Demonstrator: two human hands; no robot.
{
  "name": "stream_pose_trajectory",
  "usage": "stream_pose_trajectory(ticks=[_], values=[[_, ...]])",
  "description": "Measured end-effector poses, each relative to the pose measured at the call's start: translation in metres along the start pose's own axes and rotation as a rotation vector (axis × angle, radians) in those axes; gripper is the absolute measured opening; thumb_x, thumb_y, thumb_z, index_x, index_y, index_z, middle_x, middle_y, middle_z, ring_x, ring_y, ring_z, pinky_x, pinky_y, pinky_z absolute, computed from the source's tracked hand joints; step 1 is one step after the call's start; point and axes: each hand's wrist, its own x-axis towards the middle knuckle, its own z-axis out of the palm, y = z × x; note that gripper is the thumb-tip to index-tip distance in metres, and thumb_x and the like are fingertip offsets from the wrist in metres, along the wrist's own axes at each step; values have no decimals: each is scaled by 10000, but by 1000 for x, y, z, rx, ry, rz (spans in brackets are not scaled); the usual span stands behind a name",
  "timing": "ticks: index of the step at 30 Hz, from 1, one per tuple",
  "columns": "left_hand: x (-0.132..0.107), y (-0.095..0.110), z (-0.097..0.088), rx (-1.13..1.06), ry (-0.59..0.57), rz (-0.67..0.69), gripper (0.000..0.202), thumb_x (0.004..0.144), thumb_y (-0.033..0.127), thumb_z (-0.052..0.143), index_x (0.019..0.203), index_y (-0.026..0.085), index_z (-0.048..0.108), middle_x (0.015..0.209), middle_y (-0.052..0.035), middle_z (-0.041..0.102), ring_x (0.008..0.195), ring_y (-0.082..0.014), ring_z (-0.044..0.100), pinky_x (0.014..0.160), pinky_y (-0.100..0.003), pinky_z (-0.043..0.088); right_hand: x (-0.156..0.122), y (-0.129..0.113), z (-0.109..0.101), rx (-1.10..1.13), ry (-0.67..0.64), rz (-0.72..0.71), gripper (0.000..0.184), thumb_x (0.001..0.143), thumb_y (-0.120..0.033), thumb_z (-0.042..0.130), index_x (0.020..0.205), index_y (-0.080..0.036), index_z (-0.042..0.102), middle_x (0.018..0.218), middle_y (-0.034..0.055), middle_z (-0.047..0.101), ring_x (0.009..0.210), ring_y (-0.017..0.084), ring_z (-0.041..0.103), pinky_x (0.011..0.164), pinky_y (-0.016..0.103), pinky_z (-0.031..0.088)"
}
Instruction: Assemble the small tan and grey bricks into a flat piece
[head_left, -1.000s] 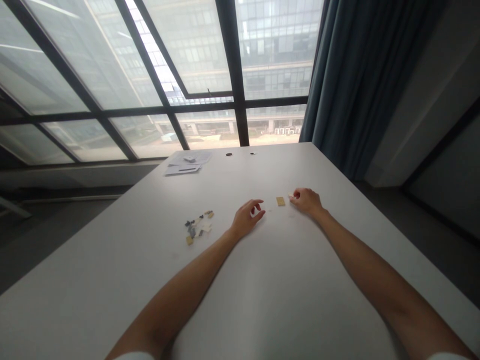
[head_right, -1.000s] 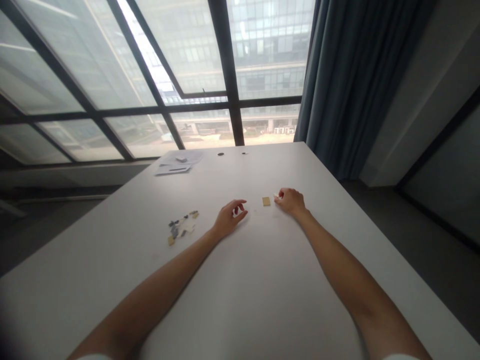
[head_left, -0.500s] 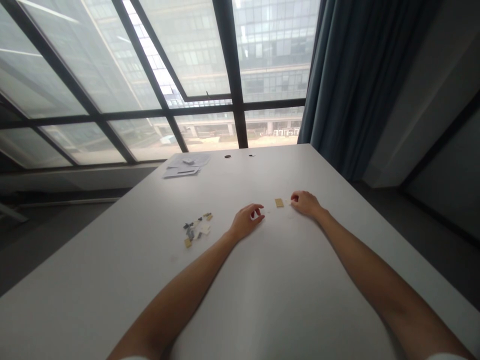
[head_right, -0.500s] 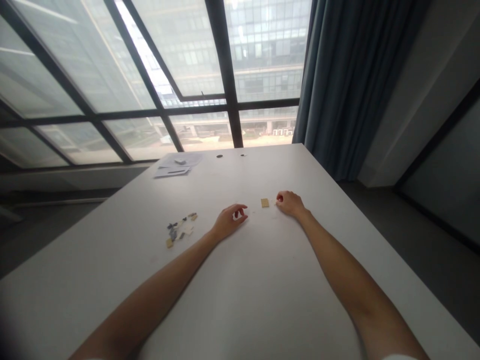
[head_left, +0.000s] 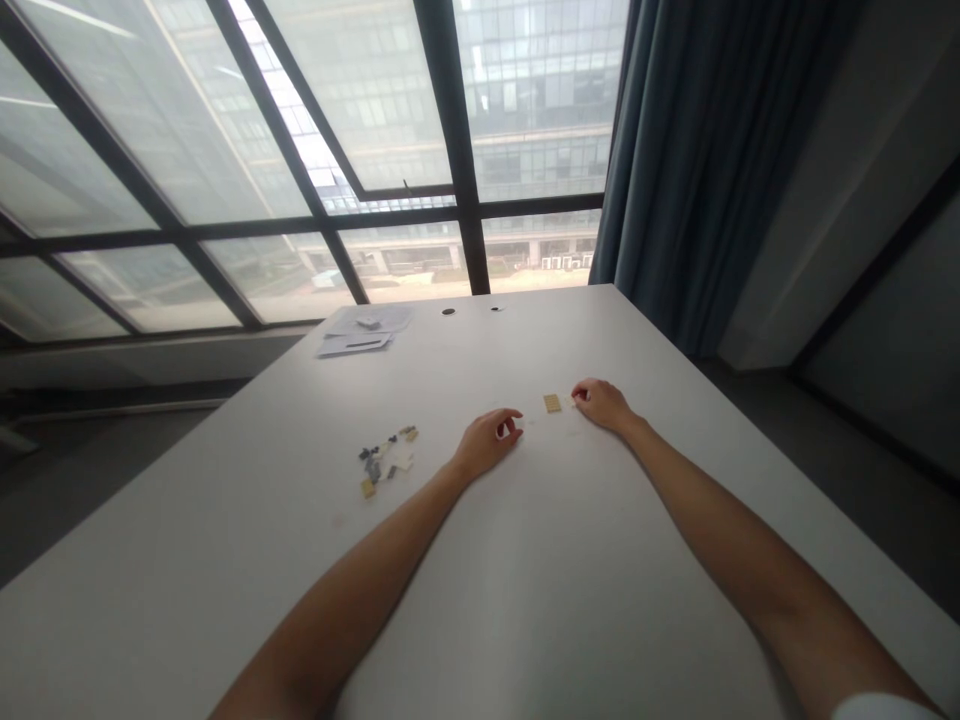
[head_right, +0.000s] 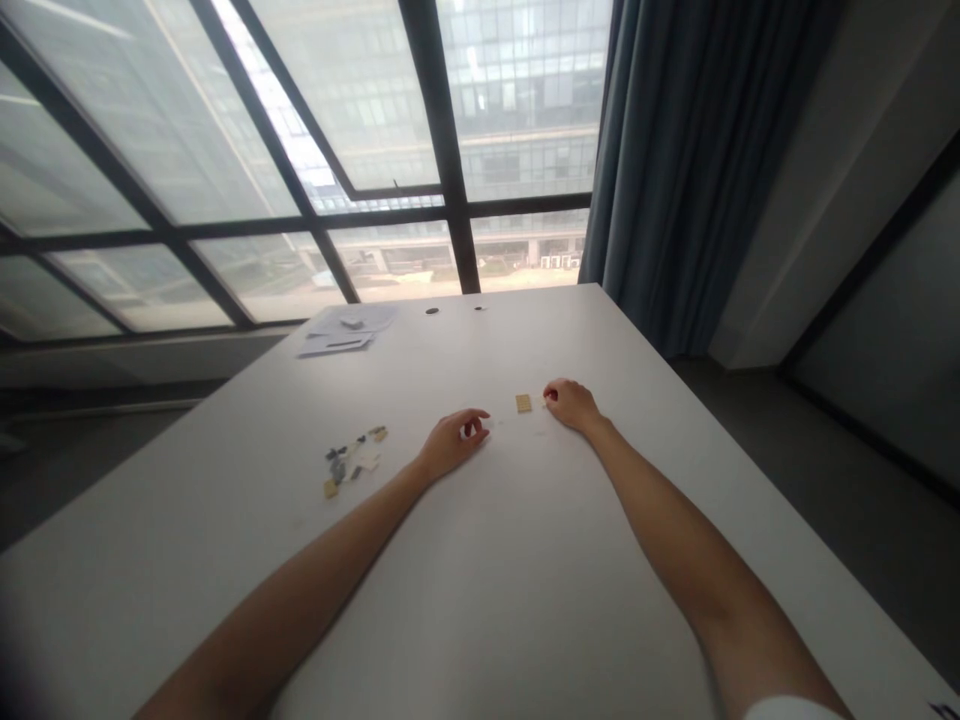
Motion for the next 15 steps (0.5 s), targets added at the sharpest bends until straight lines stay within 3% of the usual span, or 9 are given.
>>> stream_pose_trajectory(ticks=[15], values=[[0,0,0,-9,-13,1,280,866,249,581,1127,230,678,863,7,701,721,-126,576,729,-249,468,-6,-12,-3,14,-40,-62,186,837,-232,598,936,-225,756,932,20,736,813,153,623,715,235,421]])
